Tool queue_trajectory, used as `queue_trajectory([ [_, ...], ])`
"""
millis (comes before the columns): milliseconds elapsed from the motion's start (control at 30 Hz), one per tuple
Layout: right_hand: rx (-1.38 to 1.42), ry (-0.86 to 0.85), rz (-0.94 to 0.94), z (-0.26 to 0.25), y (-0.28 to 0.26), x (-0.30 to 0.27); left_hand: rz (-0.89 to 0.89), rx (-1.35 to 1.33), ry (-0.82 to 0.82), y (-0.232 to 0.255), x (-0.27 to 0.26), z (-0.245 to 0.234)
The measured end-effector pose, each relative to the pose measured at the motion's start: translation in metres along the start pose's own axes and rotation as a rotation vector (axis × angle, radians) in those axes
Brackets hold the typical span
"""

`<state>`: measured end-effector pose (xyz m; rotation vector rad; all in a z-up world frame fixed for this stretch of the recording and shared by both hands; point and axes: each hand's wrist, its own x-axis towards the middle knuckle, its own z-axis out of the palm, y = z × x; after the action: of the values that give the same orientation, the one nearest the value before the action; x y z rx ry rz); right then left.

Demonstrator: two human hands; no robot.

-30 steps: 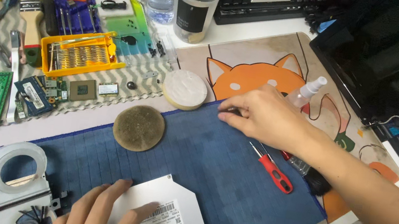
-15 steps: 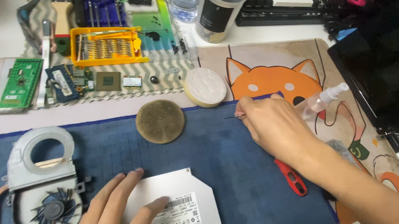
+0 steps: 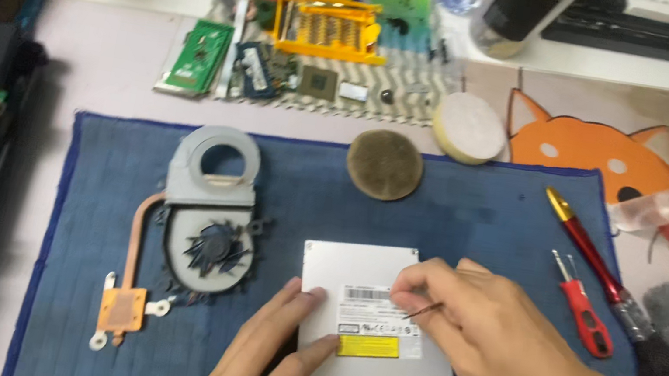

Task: The person uses a screwdriver to fasten screws into the internal mechanism of an optical drive. They then flip the drive over and continue to secure the metal casing with additional screws.

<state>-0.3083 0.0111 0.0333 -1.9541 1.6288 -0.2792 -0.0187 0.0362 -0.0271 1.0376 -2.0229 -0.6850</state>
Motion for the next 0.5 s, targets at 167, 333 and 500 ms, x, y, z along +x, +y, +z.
queue_trajectory([
  [167,0.024,0.133,-0.198,0.011,-0.007,0.004,0.13,0.105,-0.027,-0.007,-0.009,-0.011],
  [333,0.049,0.164,0.011,-0.004,-0.014,0.004,0.188,0.135,-0.032,-0.014,-0.011,-0.012],
  [500,0.063,0.171,0.22,-0.018,-0.024,0.015,0.362,0.095,-0.125,-0.022,-0.003,-0.019],
])
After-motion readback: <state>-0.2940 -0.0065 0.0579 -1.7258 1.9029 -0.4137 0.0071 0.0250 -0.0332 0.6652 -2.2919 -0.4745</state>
